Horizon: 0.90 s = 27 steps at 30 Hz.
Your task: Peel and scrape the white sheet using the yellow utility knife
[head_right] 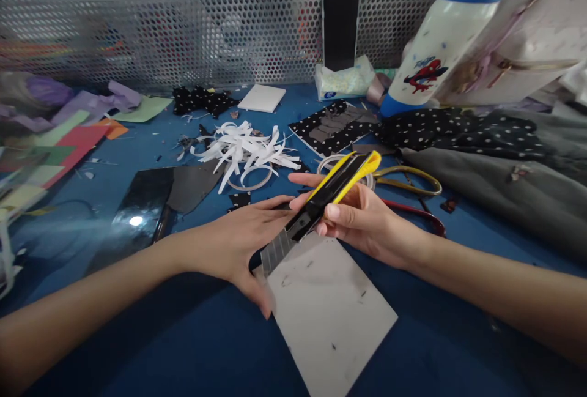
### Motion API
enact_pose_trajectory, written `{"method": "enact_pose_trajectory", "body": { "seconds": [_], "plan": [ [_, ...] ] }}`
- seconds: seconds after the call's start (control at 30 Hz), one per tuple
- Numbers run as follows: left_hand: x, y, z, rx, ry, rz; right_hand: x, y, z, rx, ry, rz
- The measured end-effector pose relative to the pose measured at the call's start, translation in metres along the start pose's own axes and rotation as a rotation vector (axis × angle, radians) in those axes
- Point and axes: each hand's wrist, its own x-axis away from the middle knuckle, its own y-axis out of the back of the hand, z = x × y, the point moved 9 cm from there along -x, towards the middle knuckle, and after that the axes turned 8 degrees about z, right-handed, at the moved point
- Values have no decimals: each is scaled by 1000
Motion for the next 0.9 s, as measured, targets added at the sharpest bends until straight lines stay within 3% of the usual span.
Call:
{"method": "enact_pose_trajectory", "body": {
  "seconds": [0.47,0.67,0.9],
  "plan": [
    [-2,2,-3,109,-7,27,-3,-13,-1,35,-21,89],
    [-1,1,-3,73,-27,9,4,-24,9,297,130,131],
    [-6,-1,-7,47,-7,36,8,-53,14,519,158,217]
  ]
}}
